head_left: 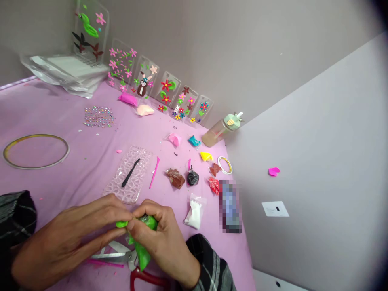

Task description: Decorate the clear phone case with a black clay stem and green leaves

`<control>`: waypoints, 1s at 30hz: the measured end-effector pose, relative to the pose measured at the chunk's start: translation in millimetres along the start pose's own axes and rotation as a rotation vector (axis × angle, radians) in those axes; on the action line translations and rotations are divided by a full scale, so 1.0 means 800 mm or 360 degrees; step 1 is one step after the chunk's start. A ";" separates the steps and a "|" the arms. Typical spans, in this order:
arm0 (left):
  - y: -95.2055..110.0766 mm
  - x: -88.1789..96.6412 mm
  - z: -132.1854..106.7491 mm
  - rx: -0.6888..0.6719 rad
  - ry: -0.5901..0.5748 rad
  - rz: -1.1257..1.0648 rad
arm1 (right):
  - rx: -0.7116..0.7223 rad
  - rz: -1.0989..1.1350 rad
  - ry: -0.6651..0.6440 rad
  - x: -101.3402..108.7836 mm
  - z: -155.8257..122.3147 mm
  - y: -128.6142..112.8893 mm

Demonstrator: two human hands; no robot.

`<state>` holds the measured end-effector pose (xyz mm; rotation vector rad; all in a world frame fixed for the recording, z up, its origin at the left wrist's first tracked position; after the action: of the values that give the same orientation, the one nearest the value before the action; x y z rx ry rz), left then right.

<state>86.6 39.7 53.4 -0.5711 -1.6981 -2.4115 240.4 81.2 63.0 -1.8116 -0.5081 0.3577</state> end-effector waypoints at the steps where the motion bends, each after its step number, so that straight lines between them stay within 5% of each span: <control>1: -0.001 0.003 0.002 0.0067 0.0018 -0.0082 | 0.0004 0.0011 -0.0019 -0.001 -0.001 -0.003; 8: -0.038 0.018 0.015 0.0687 -0.0013 -0.0510 | 0.0242 0.0038 -0.0041 0.011 -0.012 -0.029; 15: -0.051 0.001 0.015 0.0671 -0.0341 -0.0698 | 0.0226 0.0111 0.0017 0.018 -0.008 -0.016; 25: -0.046 -0.008 0.015 0.0579 -0.0121 -0.0758 | 0.0077 0.0361 0.0076 0.006 0.000 0.002; 30: -0.025 0.006 0.008 0.0340 0.0075 -0.0377 | -0.0069 0.0317 0.0033 -0.001 0.000 0.006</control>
<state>77.4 53.4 39.5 -0.2961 -2.0729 -2.3240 240.5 79.6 58.0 -1.9117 -0.3236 0.4663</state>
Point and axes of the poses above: each hand's wrist, its own z-axis towards the middle knuckle, its own x-axis out of the back of the hand, y = z × x, the point moved 8 cm from there along z, towards the middle knuckle
